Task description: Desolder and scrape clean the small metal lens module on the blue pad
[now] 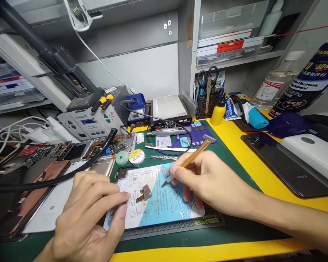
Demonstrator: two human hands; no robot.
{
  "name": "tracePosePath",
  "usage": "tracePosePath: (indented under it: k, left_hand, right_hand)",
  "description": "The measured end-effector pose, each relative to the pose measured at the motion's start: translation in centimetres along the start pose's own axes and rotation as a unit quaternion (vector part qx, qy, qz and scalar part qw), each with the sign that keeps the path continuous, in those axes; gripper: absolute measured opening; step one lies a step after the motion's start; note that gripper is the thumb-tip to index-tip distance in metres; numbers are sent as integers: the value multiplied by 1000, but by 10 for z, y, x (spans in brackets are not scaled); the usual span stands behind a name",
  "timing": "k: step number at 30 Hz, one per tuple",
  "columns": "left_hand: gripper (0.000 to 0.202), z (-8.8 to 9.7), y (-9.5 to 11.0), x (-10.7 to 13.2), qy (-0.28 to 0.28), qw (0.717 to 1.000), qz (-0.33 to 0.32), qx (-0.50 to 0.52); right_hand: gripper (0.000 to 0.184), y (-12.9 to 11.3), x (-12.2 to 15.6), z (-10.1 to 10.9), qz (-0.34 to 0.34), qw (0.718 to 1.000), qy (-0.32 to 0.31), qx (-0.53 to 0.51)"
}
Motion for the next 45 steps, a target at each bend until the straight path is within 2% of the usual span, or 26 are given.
tracePosePath:
  k: [10,19,38,45]
  left_hand:
    - [14,4,1,2,-23,999,-11,-29]
    - [16,2,0,8,-58,997,-20,-44]
    - [16,1,2,2,-62,997,-25,-43]
    - [16,-1,0,7,-74,996,-30,-47]
  right_hand:
    - [59,-2,0,-2,-11,1000,2,12]
    - [58,0,1,0,-14,1000,1,1]
    - [51,-1,5,-2,3,1000,6,-8]
    - [55,-4,5,-9,-1,1000,23,6]
Point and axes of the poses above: each hand's wrist, its own x-axis away from the middle knuckle, its own z-axis out of the back of the hand, y = z × x, the point moved 4 cm from there along -x, towards the middle knuckle, and after that the axes turned 3 degrees about x, right-handed, at the moved point
